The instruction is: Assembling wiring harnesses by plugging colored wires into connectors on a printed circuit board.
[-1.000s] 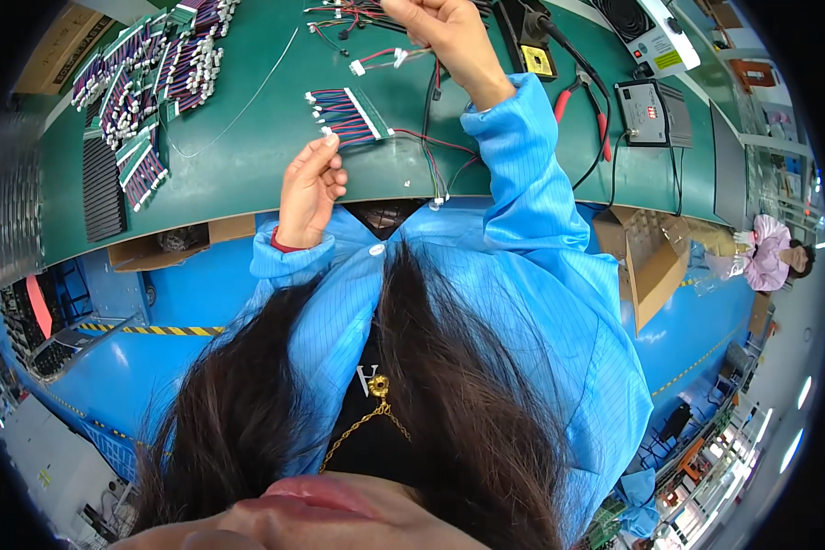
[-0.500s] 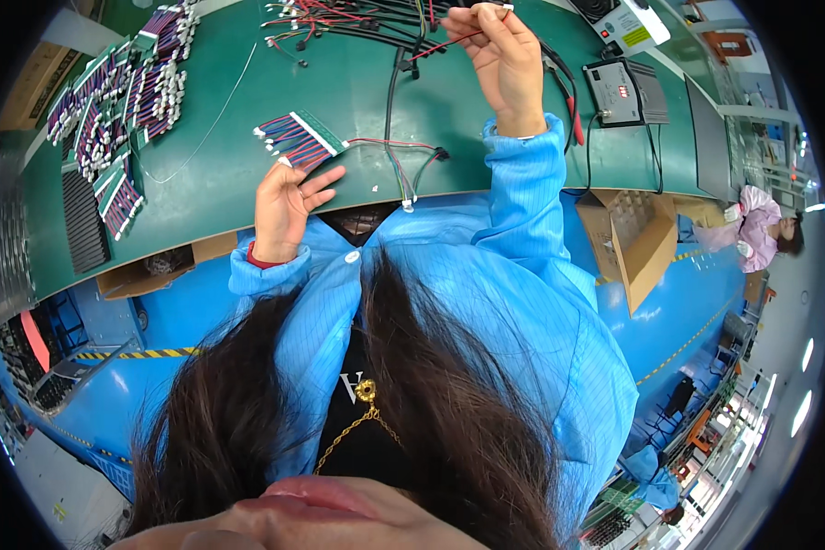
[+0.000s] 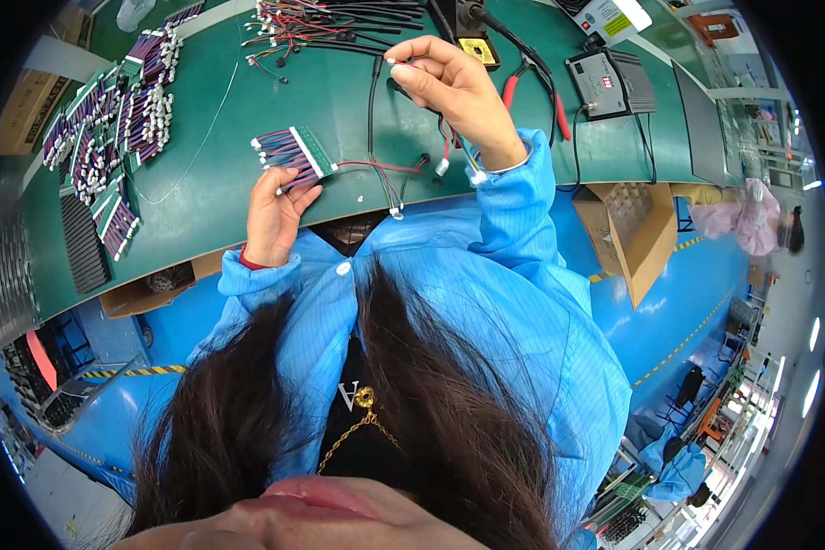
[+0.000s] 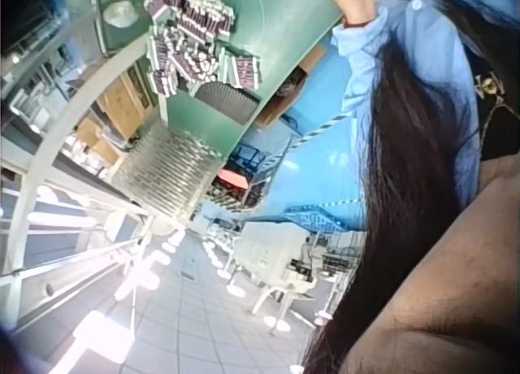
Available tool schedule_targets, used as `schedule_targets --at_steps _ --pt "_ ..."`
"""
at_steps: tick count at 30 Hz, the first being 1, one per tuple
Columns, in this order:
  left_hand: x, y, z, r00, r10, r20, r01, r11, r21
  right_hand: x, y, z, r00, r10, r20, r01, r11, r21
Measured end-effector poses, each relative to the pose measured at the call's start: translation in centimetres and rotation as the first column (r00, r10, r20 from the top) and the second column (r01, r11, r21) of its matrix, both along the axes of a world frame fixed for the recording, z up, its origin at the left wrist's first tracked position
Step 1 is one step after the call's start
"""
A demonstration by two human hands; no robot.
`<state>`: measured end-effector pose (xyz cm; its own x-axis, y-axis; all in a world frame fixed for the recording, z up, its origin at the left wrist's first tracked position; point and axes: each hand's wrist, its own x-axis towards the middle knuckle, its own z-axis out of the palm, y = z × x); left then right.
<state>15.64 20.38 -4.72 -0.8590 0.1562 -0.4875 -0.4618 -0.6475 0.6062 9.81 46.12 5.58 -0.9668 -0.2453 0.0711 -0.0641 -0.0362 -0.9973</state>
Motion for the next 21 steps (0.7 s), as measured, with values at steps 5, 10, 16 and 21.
schedule_targets --at_steps 5,10,16,21 --pt "0.7 -0.3 -0.4 0.999 -0.016 -0.034 0.017 0.999 0.031 0.2 -0.1 -1.5 0.997 -0.051 -0.06 0.053 0.998 0.035" --pt "0.0 1.0 1.0 0.999 -0.047 -0.003 0.047 0.999 0.003 0.5 0.9 -2.9 0.986 -0.147 -0.075 0.144 0.989 -0.038" --pt "0.6 1.3 0.7 1.0 0.015 0.0 -0.015 0.999 -0.032 2.6 -0.8 -4.2 0.98 -0.185 0.075 0.19 0.98 -0.056" --pt "0.7 1.9 1.8 0.998 0.033 -0.053 -0.034 0.999 -0.02 3.5 -1.2 -4.5 0.981 -0.196 0.018 0.194 0.979 0.068"
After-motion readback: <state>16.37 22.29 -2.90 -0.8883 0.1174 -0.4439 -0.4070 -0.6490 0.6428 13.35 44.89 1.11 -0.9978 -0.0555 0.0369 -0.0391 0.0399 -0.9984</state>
